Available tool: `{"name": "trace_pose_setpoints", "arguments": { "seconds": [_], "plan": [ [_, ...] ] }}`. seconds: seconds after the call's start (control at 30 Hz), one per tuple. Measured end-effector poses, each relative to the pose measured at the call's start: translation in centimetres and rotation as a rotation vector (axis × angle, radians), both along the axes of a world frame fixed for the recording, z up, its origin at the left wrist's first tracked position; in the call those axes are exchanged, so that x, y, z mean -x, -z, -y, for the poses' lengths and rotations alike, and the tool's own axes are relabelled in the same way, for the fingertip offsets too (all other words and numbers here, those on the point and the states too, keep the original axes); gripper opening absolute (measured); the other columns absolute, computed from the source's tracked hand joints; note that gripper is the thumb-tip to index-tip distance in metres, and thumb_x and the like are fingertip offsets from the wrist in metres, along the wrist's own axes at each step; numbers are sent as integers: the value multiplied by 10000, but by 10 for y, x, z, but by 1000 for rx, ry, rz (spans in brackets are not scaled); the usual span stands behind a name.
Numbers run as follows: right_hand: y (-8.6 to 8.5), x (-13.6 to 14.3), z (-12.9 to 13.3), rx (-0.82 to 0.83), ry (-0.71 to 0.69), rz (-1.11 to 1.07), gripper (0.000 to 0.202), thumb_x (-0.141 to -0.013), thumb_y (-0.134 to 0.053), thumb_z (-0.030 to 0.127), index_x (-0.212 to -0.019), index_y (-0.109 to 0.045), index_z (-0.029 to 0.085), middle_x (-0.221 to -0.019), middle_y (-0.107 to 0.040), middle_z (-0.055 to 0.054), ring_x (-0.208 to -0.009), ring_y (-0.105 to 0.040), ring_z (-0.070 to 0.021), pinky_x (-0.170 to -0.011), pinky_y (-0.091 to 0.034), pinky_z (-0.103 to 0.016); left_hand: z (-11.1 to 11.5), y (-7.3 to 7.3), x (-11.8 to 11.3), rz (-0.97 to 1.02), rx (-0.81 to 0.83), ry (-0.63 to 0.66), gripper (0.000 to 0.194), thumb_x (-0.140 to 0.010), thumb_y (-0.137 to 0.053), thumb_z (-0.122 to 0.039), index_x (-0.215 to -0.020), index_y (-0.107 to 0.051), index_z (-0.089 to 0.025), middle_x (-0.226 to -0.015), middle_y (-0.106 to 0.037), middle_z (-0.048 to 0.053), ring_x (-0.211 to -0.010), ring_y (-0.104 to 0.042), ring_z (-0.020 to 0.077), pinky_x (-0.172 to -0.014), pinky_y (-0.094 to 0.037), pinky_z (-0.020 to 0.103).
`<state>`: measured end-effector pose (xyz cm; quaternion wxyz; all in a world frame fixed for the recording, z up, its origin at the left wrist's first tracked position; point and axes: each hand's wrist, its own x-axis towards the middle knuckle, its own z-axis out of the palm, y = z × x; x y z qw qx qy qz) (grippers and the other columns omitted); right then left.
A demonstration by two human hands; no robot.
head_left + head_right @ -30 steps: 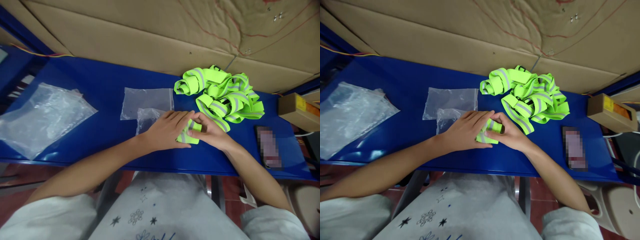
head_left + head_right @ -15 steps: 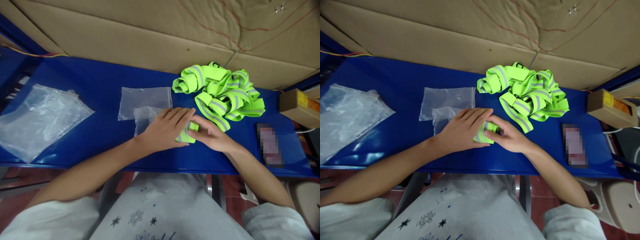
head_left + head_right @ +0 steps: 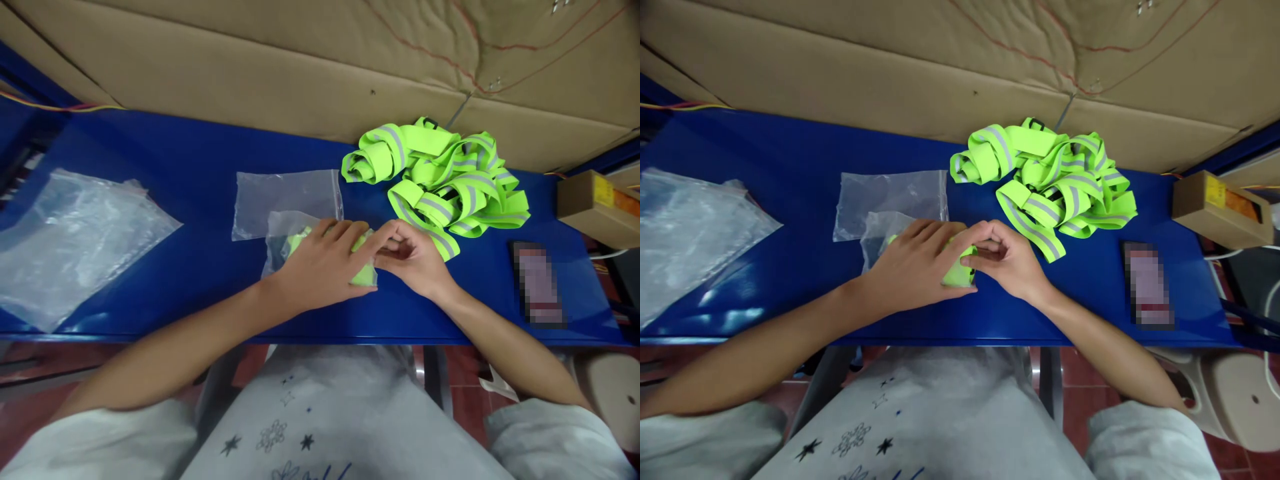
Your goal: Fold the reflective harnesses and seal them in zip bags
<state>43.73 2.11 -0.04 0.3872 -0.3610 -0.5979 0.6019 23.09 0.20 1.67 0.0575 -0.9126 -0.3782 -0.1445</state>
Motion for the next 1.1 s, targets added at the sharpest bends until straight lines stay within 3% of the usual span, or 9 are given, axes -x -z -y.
{"name": "trace_pose_setpoints", "arguments": {
  "seconds": [0.17,0.3,0.4,0.53,0.63,0.7,0.8,0.97,1.1],
  "plan": [
    [-7,1,7,-192,-126,200,236,-961,-659,332,-1167,-632,220,-1065,-729,-41,-981,-713,-177,-921,-575,-334,1,-3,1,-33,-4,-15,891,-904,-696,-527,-1597,-292,-139,-1303,-653,164,-1079,-657,317,-915,-481,426],
    [-11,-3,10,-550,-163,550,216,-1012,-493,199,-1063,-701,174,-1065,-722,-89,-989,-682,-211,-878,-544,-344,0,-2,-1,-63,-16,23,894,-916,-691,-479,-1612,-252,-132,-1303,-650,157,-1090,-653,317,-917,-481,424],
    [-4,-3,11,-689,-218,741,240,-973,-462,144,-958,-702,136,-1016,-690,-123,-918,-650,-222,-782,-538,-337,1,0,-4,-90,-6,54,853,-930,-678,-399,-1624,-239,-167,-1309,-646,150,-1110,-654,313,-928,-481,422],
    [0,-5,11,-709,-243,860,271,-969,-491,180,-1136,-696,118,-1217,-640,-187,-979,-651,-262,-771,-557,-380,3,-5,-2,-56,87,53,949,-903,-676,-588,-1637,-228,-186,-1393,-599,178,-1232,-606,347,-1054,-439,488],
    [-6,-12,6,-678,-186,747,346,-997,-523,223,-1314,-640,146,-1343,-602,-184,-1119,-641,-275,-889,-565,-410,2,-15,9,-8,194,54,1050,-855,-592,-780,-1650,-203,-213,-1549,-477,196,-1421,-468,377,-1211,-272,593],
    [-12,-17,2,-604,-132,631,321,-1017,-525,225,-1304,-659,176,-1226,-676,-127,-1038,-675,-220,-881,-568,-357,0,-19,17,-16,238,18,982,-883,-585,-745,-1643,-233,-232,-1629,-386,184,-1490,-391,374,-1249,-196,605],
    [-14,-21,-2,-526,-188,518,340,-1020,-475,142,-1265,-702,210,-1004,-729,-49,-844,-683,-149,-793,-557,-284,-5,-15,22,-69,272,-17,862,-916,-641,-607,-1610,-324,-206,-1619,-411,173,-1469,-424,370,-1239,-241,583],
    [-13,-18,-4,-582,-373,500,469,-997,-417,82,-1359,-674,233,-1155,-681,-93,-1051,-670,-179,-895,-558,-320,-3,-4,16,-141,251,-38,823,-934,-637,-537,-1592,-343,-139,-1524,-518,184,-1353,-530,379,-1147,-372,565],
    [-17,-21,-5,-493,-173,555,319,-1037,-505,259,-1273,-718,235,-1090,-694,-81,-910,-671,-163,-796,-568,-298,-2,-11,14,-155,244,-111,731,-942,-633,-476,-1557,-404,-152,-1381,-625,168,-1179,-632,370,-1002,-479,513]
  ]
}}
